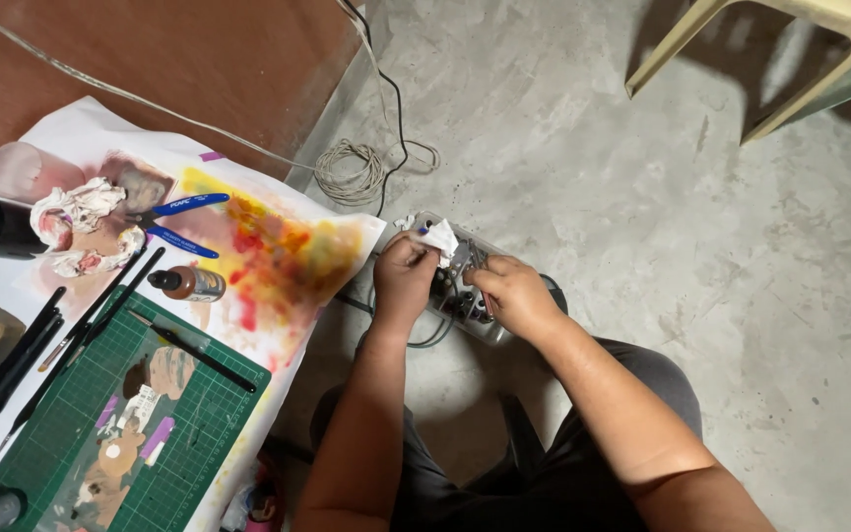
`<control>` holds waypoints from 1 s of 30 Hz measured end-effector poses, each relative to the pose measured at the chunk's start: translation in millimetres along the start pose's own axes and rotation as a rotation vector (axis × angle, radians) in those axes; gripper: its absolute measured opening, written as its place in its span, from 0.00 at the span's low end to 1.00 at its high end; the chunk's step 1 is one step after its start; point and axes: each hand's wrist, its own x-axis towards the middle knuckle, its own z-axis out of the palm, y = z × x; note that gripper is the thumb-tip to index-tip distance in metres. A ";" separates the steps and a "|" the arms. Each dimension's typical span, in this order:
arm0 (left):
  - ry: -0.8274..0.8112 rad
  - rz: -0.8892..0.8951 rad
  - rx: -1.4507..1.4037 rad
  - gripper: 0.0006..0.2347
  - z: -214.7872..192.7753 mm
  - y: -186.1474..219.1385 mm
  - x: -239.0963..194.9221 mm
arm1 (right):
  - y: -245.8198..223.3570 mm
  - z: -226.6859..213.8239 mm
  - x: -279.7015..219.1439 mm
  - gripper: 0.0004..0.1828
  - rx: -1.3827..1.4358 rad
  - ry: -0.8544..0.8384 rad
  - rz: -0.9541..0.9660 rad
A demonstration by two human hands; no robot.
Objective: Cleaning the needle and nozzle of an airbrush with a tissue to remove paint residue
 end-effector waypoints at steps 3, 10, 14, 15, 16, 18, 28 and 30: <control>-0.092 0.081 0.258 0.04 -6.8 -1.5 -0.4 | 0.4 -4.4 -1.5 0.09 0.003 -0.011 0.004; -0.334 0.404 0.350 0.06 -19.4 9.9 -6.3 | 9.0 -8.1 -9.1 0.09 0.003 -0.056 0.018; -0.474 0.109 0.095 0.13 -19.6 -12.0 -12.9 | -0.9 -15.1 -4.3 0.08 -0.021 -0.075 -0.028; -0.478 0.117 0.096 0.13 -21.4 -11.0 -11.6 | -6.7 -21.6 2.7 0.08 -0.026 -0.067 -0.028; -0.435 -0.007 0.018 0.12 -22.9 -9.9 -10.1 | -12.3 -28.3 9.5 0.06 0.016 -0.074 -0.025; -0.390 -0.138 -0.063 0.14 -27.5 -0.9 -12.8 | -17.1 -34.3 12.7 0.06 0.060 -0.090 -0.020; -0.568 0.171 0.246 0.15 -33.0 21.9 -14.0 | -1.0 -23.0 -7.2 0.05 0.049 -0.056 -0.082; -0.581 0.423 0.447 0.17 -36.3 19.7 -17.2 | -1.3 -25.8 -11.0 0.05 0.048 -0.058 -0.096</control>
